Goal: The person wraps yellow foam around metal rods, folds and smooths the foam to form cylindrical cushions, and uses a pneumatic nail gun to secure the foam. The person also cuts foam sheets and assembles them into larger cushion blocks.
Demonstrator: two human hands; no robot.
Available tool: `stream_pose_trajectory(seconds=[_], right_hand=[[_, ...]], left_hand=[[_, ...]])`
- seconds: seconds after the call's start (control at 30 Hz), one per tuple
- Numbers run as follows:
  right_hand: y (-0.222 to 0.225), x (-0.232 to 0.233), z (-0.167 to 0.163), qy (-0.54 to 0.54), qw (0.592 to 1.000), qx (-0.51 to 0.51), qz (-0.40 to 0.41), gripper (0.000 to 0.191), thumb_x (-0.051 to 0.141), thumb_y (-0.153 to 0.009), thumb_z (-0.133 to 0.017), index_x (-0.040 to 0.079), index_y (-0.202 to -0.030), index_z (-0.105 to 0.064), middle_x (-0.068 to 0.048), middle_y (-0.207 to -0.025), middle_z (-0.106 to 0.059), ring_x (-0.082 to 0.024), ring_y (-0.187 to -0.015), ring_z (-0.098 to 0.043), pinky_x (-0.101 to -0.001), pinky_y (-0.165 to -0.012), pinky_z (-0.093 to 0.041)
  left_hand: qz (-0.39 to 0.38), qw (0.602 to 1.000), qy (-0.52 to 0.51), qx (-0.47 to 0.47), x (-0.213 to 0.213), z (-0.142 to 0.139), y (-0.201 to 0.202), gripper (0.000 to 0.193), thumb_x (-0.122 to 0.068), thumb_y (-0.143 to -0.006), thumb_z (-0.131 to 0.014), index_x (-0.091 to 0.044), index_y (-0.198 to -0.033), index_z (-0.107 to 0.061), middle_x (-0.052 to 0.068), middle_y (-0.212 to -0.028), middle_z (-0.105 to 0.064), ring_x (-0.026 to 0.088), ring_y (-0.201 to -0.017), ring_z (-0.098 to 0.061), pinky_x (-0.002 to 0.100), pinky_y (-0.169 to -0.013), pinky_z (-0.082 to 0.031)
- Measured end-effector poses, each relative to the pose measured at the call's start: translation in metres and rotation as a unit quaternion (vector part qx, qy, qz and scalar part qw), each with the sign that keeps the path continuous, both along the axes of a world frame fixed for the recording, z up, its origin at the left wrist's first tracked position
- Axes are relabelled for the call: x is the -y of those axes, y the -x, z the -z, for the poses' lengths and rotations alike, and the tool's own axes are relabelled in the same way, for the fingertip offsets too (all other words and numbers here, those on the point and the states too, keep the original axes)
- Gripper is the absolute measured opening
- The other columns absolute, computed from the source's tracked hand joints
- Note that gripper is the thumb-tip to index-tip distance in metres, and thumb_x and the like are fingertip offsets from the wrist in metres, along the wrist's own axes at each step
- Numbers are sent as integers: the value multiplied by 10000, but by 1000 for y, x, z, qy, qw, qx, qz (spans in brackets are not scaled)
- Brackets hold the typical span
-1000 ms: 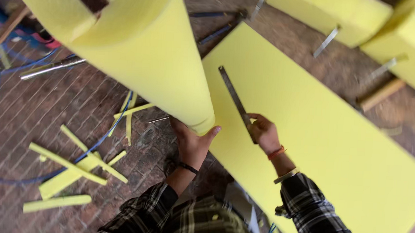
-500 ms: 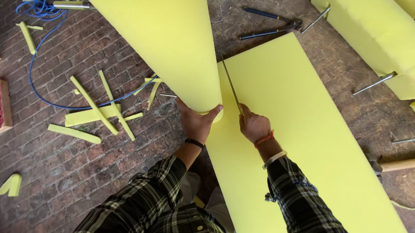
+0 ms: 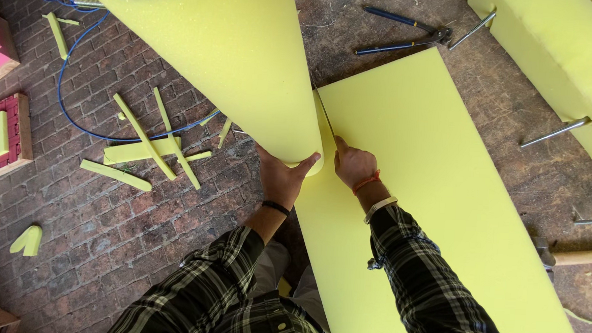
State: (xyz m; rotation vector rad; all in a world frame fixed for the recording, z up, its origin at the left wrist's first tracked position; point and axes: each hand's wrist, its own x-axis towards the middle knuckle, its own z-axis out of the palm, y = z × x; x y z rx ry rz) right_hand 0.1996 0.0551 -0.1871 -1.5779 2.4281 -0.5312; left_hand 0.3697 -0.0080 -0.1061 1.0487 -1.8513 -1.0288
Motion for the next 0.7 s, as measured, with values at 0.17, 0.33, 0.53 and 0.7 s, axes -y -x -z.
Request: stream_pose_trajectory(seconds=[0.17,0.33,0.53,0.7], right_hand=[[-5,-8,5,-78,997,22,7,473,210,-988,-558,115,-1450,-520,-148,-731,-730,-346,-636,-713,-482,-587,-587],[-17,-34,11,-59,998,-2,23,485,212,-962,-557,123,-1438,-539,-159,-767,-738,-358,-671,-729,-487,-649,-597],[-10,2,9,-138,990,10,20,517,223,-965,-543,120,-1470,-502,-173,-816,-748,-371,-748,-739,-496,-679,-597],[-17,-39,22,-148,989,-7,5,532,218,-947,-526,119,-1468,-485,-183,-820,-738,-383,-737,-734,-500,-656,-601]], left_hand=[[-9,1000,12,8,1,1,1,1016,-252,-748,-953,77,-1406,-252,226,-1231,-636,312,-1092,-697,395,-911,-600],[-7,999,-33,3,3,-3,2,1037,-274,-747,-932,65,-1432,-231,221,-1232,-645,310,-1095,-707,392,-921,-607],[-24,999,-19,13,6,-6,2,1084,-261,-736,-942,58,-1470,-212,220,-1259,-639,322,-1116,-696,401,-923,-614],[-28,998,-48,12,1,-6,-1,1184,-242,-732,-923,51,-1541,-110,199,-1253,-667,317,-1106,-709,402,-924,-607]])
